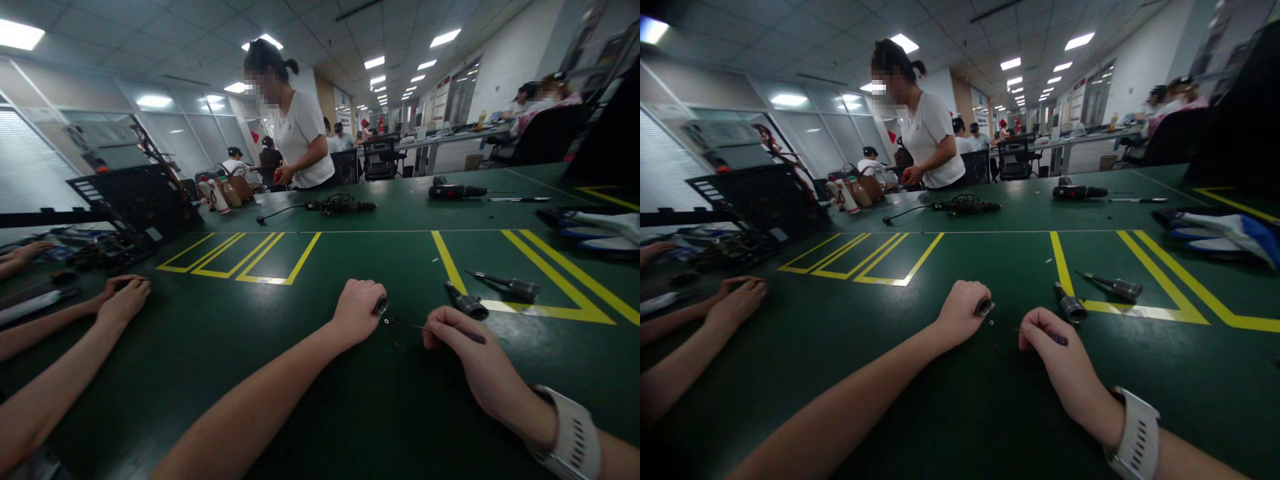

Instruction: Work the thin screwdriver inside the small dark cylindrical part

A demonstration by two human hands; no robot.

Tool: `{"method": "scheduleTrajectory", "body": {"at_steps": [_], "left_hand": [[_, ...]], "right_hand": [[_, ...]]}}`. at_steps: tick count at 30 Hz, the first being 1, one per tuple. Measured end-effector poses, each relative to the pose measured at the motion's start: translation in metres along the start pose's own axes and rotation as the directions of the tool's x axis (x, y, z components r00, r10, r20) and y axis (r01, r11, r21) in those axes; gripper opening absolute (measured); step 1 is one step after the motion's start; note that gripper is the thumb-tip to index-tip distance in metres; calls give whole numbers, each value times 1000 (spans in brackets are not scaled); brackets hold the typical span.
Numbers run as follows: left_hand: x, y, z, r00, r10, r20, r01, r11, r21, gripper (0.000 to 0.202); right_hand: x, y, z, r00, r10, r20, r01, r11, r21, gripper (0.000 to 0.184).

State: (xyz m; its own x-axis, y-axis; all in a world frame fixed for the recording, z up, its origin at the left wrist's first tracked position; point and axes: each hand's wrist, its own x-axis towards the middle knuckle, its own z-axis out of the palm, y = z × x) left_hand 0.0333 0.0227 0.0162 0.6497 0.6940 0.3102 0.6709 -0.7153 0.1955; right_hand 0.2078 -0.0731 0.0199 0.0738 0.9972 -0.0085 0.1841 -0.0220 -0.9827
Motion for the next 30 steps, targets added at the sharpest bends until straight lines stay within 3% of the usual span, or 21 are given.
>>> {"method": "scheduleTrajectory", "body": {"at_steps": [3, 6, 9, 12, 14, 20, 30], "left_hand": [[1, -4, 0, 1000, 4, 9, -1, 960, -281, 8], [0, -7, 2, 997, 64, 46, -41, 923, -382, 6], [1, -10, 4, 999, -49, -4, 44, 928, -369, 6], [3, -16, 5, 967, -236, -93, 192, 921, -340, 13], [4, -19, 4, 950, -281, -132, 237, 931, -279, 22], [2, -19, -2, 980, -171, -102, 156, 978, -142, 41], [-8, -28, -16, 983, -184, 2, 183, 973, -141, 48]], "right_hand": [[0, 2, -1, 1000, -10, -1, 10, 1000, -23, 23], [1, 5, -2, 1000, -23, -13, 23, 998, -54, 24], [3, 9, -3, 998, -67, -9, 65, 990, -128, 22], [4, 12, 1, 979, -172, 106, 196, 936, -292, 17], [5, 14, 4, 959, -220, 179, 272, 891, -364, 12], [8, 19, 9, 939, -247, 239, 337, 802, -493, 25], [16, 14, 20, 919, -283, 273, 393, 647, -653, 23]]}}
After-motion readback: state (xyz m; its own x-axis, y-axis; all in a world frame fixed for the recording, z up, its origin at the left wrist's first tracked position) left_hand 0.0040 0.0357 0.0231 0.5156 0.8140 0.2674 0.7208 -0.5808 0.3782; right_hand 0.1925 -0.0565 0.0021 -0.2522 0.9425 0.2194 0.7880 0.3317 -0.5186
